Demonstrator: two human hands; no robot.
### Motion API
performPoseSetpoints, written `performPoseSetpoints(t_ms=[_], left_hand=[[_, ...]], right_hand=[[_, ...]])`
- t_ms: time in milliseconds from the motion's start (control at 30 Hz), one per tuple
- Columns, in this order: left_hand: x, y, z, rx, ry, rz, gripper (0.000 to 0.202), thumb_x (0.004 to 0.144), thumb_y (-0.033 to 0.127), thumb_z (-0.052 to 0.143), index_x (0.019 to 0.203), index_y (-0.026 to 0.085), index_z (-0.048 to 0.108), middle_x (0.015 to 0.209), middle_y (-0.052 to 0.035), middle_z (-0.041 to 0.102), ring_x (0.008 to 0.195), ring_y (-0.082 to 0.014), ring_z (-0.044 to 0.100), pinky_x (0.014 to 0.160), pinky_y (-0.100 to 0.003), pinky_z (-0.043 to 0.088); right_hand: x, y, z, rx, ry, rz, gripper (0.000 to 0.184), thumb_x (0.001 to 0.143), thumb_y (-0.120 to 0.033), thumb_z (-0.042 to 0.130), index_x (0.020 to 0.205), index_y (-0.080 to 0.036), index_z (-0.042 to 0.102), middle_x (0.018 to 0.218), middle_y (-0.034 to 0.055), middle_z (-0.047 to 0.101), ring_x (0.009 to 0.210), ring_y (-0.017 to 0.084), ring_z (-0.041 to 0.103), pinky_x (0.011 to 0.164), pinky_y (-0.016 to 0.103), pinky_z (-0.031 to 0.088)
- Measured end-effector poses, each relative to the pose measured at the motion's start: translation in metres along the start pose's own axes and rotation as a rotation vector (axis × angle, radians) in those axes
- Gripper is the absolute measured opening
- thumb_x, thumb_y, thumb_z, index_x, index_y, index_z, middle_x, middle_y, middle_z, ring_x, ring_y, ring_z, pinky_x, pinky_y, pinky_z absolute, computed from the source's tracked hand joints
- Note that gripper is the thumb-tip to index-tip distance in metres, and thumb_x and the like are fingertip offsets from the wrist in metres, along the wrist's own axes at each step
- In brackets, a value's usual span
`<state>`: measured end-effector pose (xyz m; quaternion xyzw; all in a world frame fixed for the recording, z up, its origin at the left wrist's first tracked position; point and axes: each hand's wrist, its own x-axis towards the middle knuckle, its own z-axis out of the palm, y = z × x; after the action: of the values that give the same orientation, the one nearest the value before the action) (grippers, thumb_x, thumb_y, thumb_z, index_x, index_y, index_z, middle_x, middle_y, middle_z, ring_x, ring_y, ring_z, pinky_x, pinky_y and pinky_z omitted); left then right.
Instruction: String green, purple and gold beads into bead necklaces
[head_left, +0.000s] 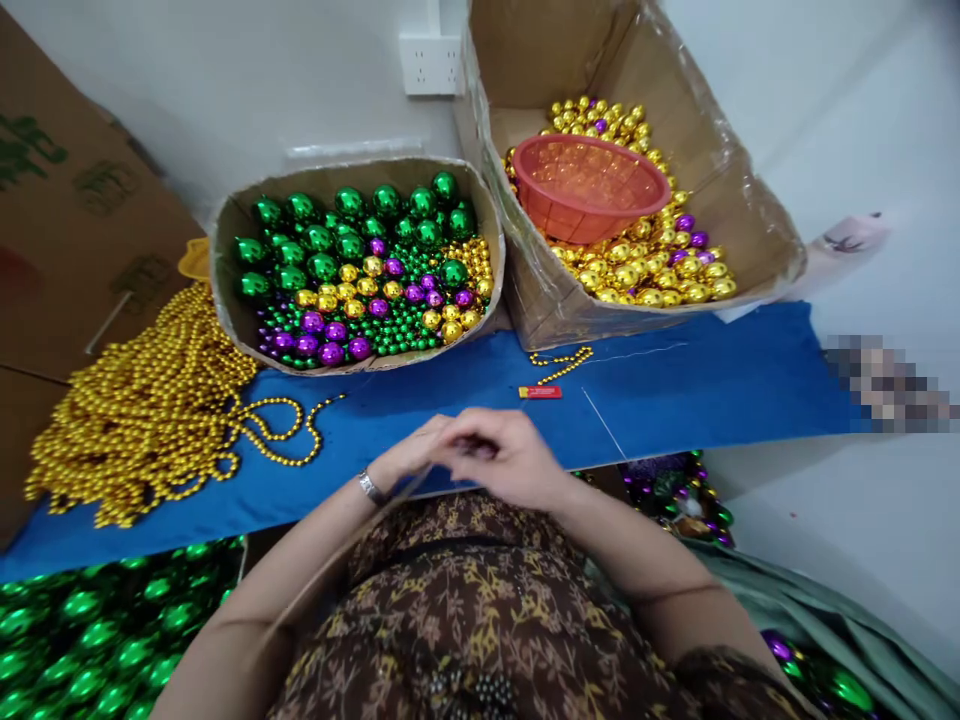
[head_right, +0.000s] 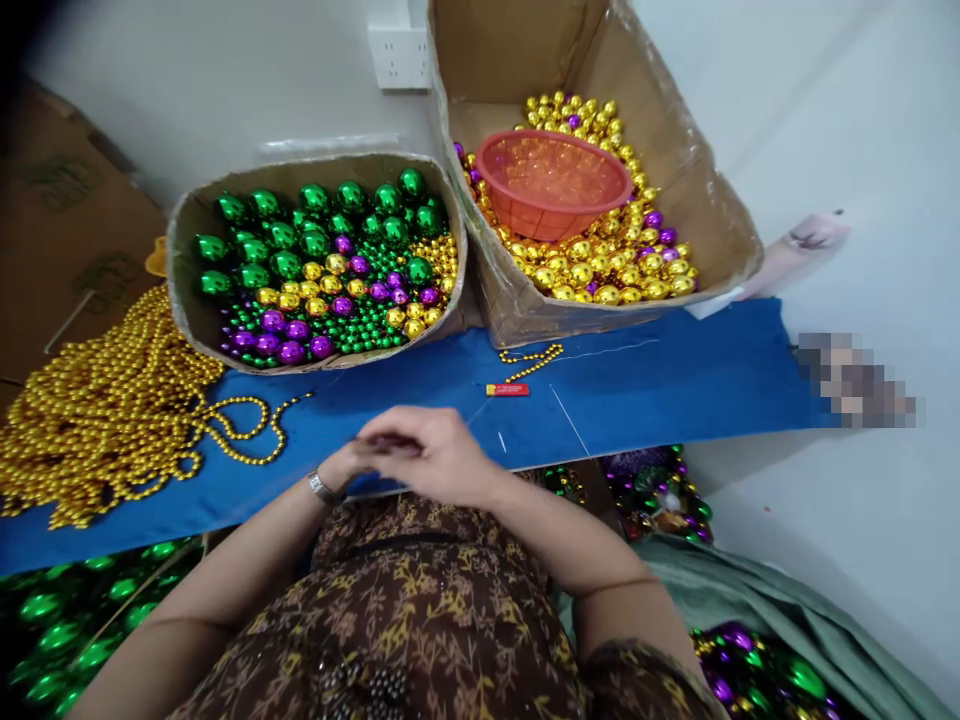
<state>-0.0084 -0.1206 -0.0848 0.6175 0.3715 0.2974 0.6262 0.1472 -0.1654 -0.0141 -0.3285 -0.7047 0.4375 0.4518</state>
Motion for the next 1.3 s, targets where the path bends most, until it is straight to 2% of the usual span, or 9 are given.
performPoseSetpoints(t_ms=[67, 133, 233, 300, 533, 733, 933, 1167, 1300], left_hand=[[0.001, -0.005, -0.008, -0.011, -0.140, -0.002, 0.044, 0.082, 0.055, 0.058, 0.072, 0.014, 0.070, 0.073, -0.0086, 0.068, 0.073, -0.0214, 0.064, 0.071, -0.034, 0.052], [-0.001, -0.004, -0.023, 0.063, -0.227, 0.000, 0.036, 0.084, 0.048, 0.059, 0.080, 0.014, 0.068, 0.077, -0.0066, 0.067, 0.072, -0.0172, 0.060, 0.068, -0.029, 0.048], [-0.003, 0.008, -0.042, 0.298, -0.131, 0.057, 0.028, 0.086, 0.042, 0.059, 0.081, 0.015, 0.065, 0.076, -0.0035, 0.065, 0.069, -0.0137, 0.056, 0.066, -0.025, 0.043], [-0.003, 0.016, -0.046, 0.437, -0.062, 0.119, 0.026, 0.088, 0.040, 0.055, 0.081, 0.016, 0.064, 0.078, -0.0035, 0.065, 0.073, -0.0146, 0.056, 0.070, -0.026, 0.043], [0.001, 0.023, -0.038, 0.685, 0.054, 0.270, 0.025, 0.092, 0.036, 0.050, 0.080, 0.018, 0.062, 0.076, -0.0028, 0.063, 0.075, -0.0155, 0.054, 0.073, -0.029, 0.040], [0.000, 0.026, -0.030, 0.730, 0.058, 0.311, 0.023, 0.093, 0.034, 0.050, 0.080, 0.019, 0.062, 0.074, -0.0021, 0.062, 0.074, -0.0154, 0.052, 0.072, -0.029, 0.040], [-0.002, 0.027, -0.028, 0.704, 0.080, 0.321, 0.022, 0.092, 0.033, 0.051, 0.080, 0.019, 0.062, 0.074, -0.0020, 0.063, 0.074, -0.0153, 0.053, 0.072, -0.028, 0.041], [-0.002, 0.015, -0.031, 0.504, 0.280, 0.160, 0.026, 0.087, 0.041, 0.055, 0.078, 0.017, 0.062, 0.073, -0.0014, 0.063, 0.070, -0.0139, 0.054, 0.067, -0.026, 0.042], [-0.002, 0.012, -0.028, 0.327, 0.313, 0.094, 0.030, 0.084, 0.045, 0.058, 0.078, 0.016, 0.063, 0.069, -0.0004, 0.060, 0.063, -0.0118, 0.050, 0.060, -0.023, 0.040]], right_hand=[[-0.002, -0.003, -0.032, 0.018, 0.137, 0.099, 0.013, 0.088, -0.032, 0.062, 0.093, -0.020, 0.066, 0.075, -0.0030, 0.065, 0.058, 0.006, 0.055, 0.055, 0.020, 0.044], [-0.006, -0.004, -0.064, -0.048, 0.094, 0.116, 0.015, 0.089, -0.034, 0.061, 0.090, -0.019, 0.067, 0.074, -0.0028, 0.065, 0.057, 0.006, 0.053, 0.053, 0.019, 0.042], [-0.014, -0.001, -0.099, -0.140, -0.498, 0.056, 0.023, 0.086, -0.035, 0.065, 0.103, -0.020, 0.069, 0.087, 0.0007, 0.069, 0.071, 0.008, 0.061, 0.063, 0.021, 0.047], [-0.018, 0.004, -0.106, -0.248, -0.640, 0.044, 0.039, 0.084, -0.039, 0.067, 0.118, -0.020, 0.064, 0.100, 0.0040, 0.069, 0.084, 0.012, 0.063, 0.072, 0.024, 0.049], [-0.015, 0.031, -0.072, -0.733, -0.235, 0.152, 0.034, 0.098, -0.041, 0.044, 0.118, -0.020, 0.062, 0.108, 0.0071, 0.069, 0.096, 0.017, 0.064, 0.080, 0.030, 0.047], [-0.006, 0.046, -0.045, -0.961, -0.285, 0.218, 0.038, 0.097, -0.049, 0.042, 0.114, -0.023, 0.065, 0.102, 0.0053, 0.070, 0.087, 0.018, 0.065, 0.065, 0.025, 0.041], [-0.007, 0.057, -0.042, -1.021, -0.308, 0.293, 0.040, 0.100, -0.048, 0.036, 0.112, -0.027, 0.066, 0.100, 0.0039, 0.070, 0.089, 0.017, 0.065, 0.065, 0.024, 0.039], [-0.015, 0.091, -0.037, -0.917, -0.315, 0.469, 0.041, 0.090, -0.057, 0.051, 0.118, -0.027, 0.059, 0.114, 0.0046, 0.062, 0.098, 0.018, 0.063, 0.072, 0.025, 0.044], [-0.008, 0.104, -0.024, -0.977, -0.374, 0.571, 0.031, 0.093, -0.044, 0.051, 0.114, -0.023, 0.057, 0.116, 0.0092, 0.059, 0.093, 0.019, 0.064, 0.068, 0.026, 0.043]])
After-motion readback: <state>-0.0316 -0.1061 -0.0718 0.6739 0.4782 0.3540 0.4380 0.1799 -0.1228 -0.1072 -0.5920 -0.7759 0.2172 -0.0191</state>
